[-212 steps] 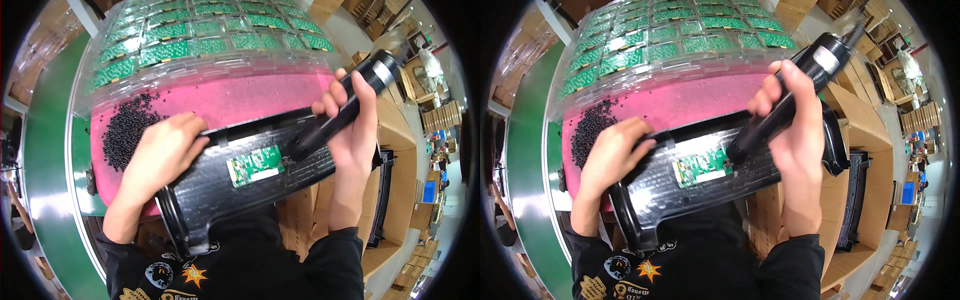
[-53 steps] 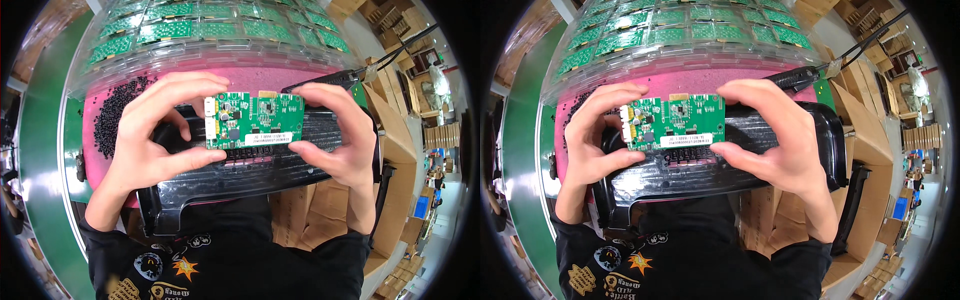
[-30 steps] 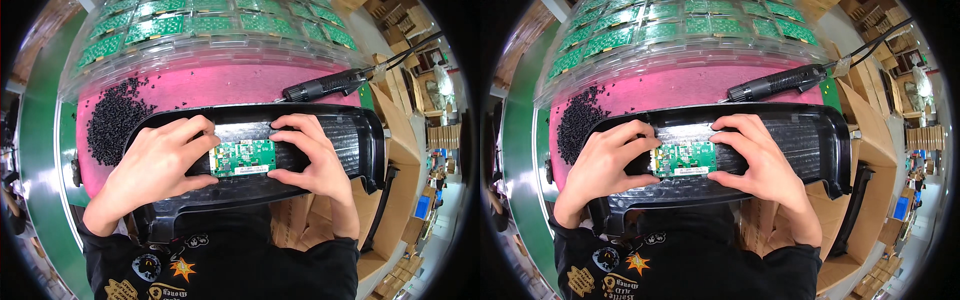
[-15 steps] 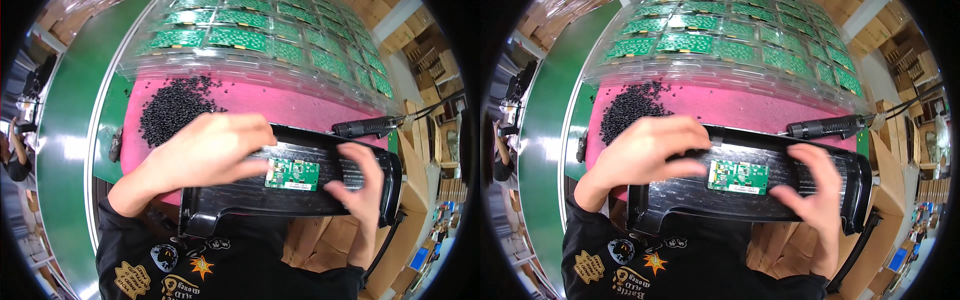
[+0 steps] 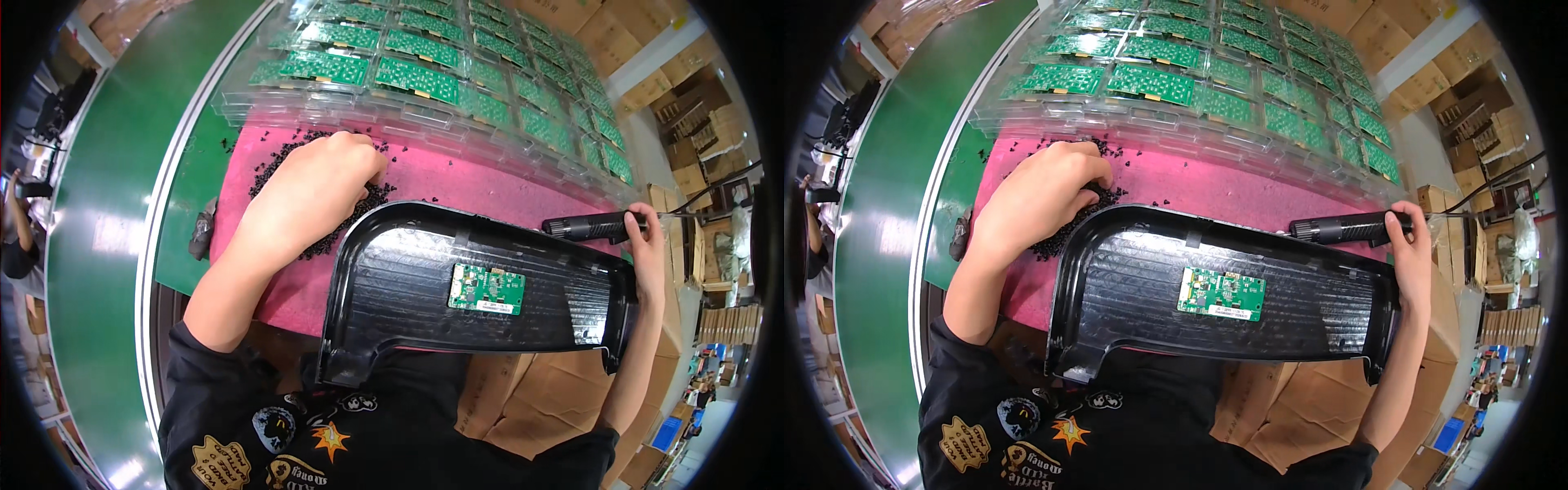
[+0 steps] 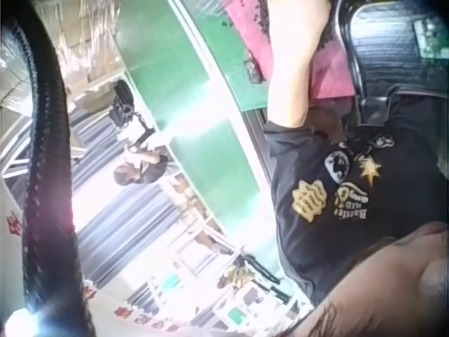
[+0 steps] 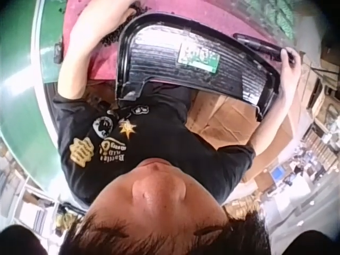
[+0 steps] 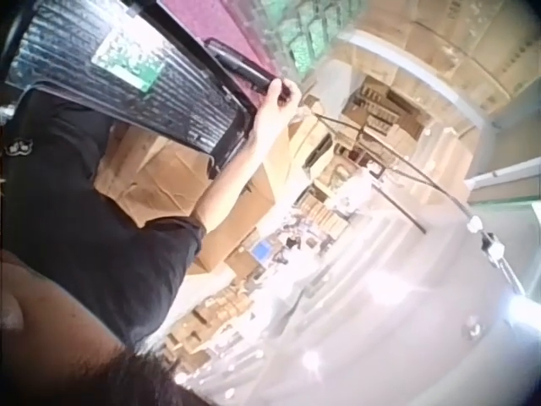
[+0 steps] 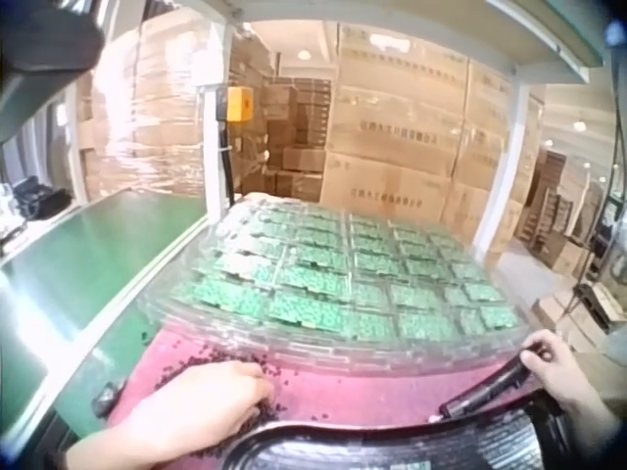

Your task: Assembling a printed circuit board onto a plastic casing using an electric screwdriver.

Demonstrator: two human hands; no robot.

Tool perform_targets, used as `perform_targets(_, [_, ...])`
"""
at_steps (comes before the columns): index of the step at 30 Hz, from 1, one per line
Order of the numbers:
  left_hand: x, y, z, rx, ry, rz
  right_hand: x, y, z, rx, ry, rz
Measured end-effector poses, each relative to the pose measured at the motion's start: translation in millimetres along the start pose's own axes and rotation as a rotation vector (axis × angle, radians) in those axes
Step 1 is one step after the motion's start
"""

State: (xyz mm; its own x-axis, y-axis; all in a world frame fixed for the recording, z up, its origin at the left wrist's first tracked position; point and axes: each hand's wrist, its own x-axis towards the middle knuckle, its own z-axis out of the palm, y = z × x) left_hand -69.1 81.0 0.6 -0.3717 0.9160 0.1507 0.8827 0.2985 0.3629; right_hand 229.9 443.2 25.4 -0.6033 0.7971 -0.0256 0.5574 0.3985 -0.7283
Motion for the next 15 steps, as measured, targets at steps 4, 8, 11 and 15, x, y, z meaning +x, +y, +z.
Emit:
perform_targets(4, [3,1,2,0.023,0.018,-0.012,-13,-22,19,0.524,0.427,-0.346])
perform_targets(8, [6,-3,2,0.023,0.047,0.006,-23,-72,67,0.804,0.14,-0.429])
perform_targets(11, [6,-3,0,0.004,0.109,0.049,-26,-85,96,1.026,-0.187,-0.229])
perform_targets(15, [13,10,-1,-0.102,0.237,0.013,-35,-107,96,1.243,-0.07,-0.38])
